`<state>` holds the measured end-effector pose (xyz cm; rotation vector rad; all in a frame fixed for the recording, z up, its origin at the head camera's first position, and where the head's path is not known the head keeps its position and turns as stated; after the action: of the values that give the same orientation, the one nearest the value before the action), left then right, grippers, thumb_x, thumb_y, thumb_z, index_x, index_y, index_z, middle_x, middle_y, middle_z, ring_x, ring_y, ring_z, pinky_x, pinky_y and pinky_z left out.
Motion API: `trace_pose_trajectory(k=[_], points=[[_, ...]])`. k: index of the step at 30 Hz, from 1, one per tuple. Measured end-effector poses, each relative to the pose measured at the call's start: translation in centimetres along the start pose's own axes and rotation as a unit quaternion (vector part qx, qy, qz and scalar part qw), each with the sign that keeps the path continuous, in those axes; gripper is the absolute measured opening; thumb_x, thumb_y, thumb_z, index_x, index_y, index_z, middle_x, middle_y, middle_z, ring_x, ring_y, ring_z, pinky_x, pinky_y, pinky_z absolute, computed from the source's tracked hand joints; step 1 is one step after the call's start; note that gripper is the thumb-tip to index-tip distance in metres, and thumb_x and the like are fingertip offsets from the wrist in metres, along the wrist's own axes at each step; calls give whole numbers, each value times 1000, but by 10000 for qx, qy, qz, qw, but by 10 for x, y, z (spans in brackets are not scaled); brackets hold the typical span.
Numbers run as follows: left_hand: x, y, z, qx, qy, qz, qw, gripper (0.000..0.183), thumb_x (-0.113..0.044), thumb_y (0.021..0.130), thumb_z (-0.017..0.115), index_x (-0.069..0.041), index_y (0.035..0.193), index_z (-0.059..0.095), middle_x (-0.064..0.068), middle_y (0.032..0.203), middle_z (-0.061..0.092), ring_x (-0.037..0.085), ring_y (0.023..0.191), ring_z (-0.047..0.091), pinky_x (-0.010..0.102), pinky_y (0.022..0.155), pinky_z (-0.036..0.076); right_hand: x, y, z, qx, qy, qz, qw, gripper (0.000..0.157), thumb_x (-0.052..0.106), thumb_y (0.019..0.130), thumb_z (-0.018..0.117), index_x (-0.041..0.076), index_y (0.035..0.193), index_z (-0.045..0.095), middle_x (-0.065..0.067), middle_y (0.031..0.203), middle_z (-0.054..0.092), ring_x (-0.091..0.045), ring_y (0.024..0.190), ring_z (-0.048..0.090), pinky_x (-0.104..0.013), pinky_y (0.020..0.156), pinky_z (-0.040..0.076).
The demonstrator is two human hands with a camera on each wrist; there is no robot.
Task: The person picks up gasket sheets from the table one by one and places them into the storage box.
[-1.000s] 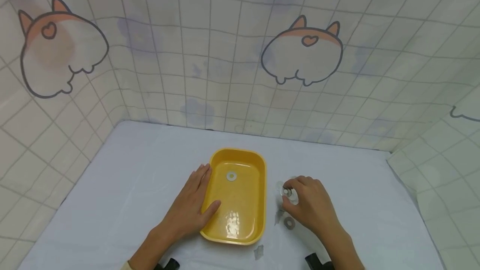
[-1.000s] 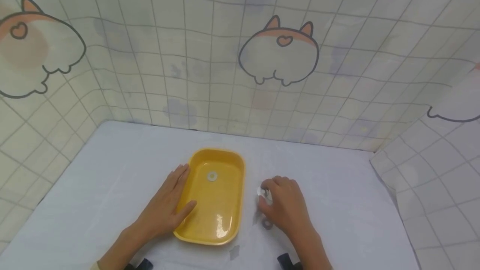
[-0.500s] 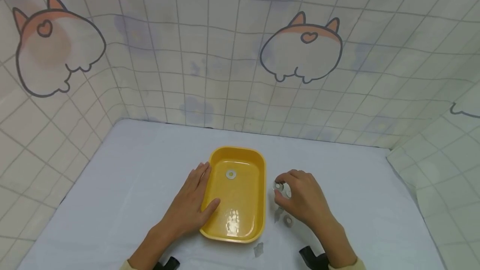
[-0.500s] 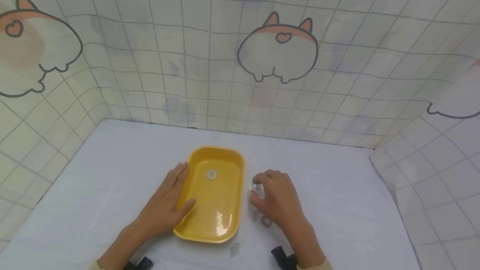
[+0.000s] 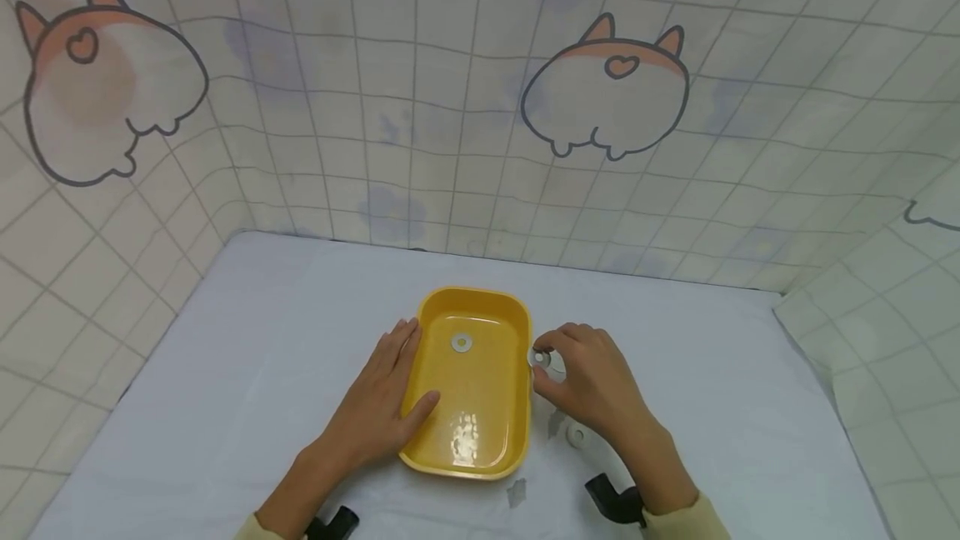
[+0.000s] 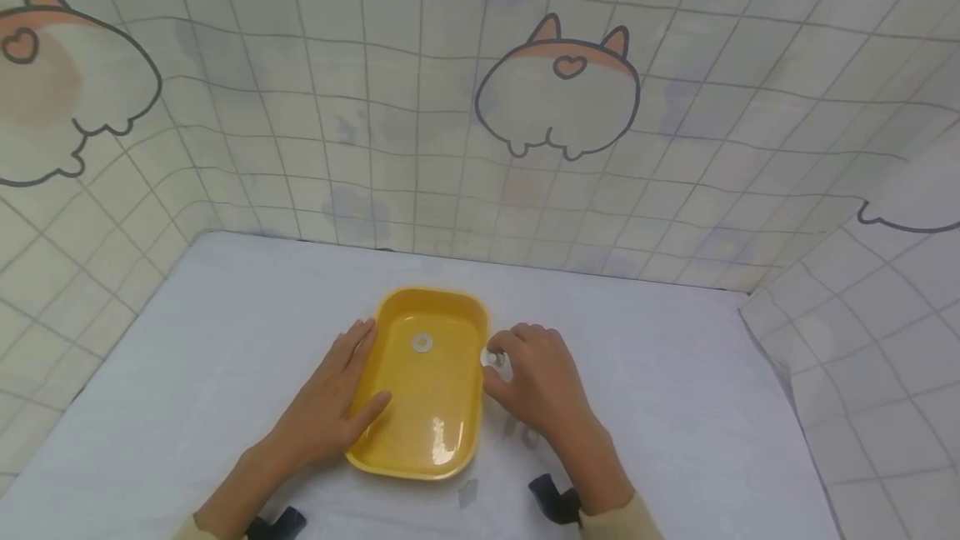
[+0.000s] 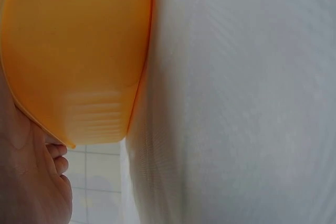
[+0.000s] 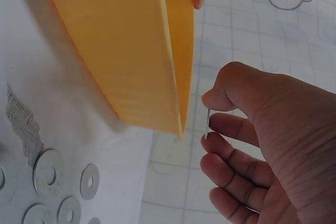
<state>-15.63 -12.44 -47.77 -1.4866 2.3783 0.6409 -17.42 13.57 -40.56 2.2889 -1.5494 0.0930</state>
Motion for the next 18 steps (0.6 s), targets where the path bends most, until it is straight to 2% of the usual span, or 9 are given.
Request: trace_pose_trajectory(k=[4, 10, 18], points=[[0, 0, 0, -70, -30, 37, 10000, 87, -43, 103, 61, 1, 168, 21, 15, 176, 24, 34, 165, 22, 17, 134, -11, 3, 5, 0, 52, 72, -32, 10000, 21, 27, 86, 83, 14, 102, 80, -1, 99, 78, -23, 94, 70, -40, 90, 62], [0, -1, 0, -183, 5, 112, 9998, 88, -43, 103, 62, 1, 167, 22, 16, 176, 25, 35, 165, 24, 22, 137, -6, 8, 14, 2, 77, 157, -212, 9996, 20, 24, 85, 81, 13, 102, 79, -2, 98, 78, -22, 89, 68, -38, 85, 60], [0, -2, 0, -128, 83, 105, 9998, 87, -45, 104, 58, -1, 169, 19, 13, 178, 22, 33, 166, 20, 21, 136, -9, 15, 27, 7, 111, 278, -391, 9988, 20, 23, 83, 80, 12, 100, 80, -2, 95, 77, -20, 84, 66, -35, 81, 59]])
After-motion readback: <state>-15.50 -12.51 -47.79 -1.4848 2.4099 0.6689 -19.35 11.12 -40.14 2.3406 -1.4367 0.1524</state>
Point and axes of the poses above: each hand's wrist, its own y-axis towards the middle knuckle, its own z-axis out of the palm, x = y × z, the point moved 6 cm from there along y, towards the middle knuckle
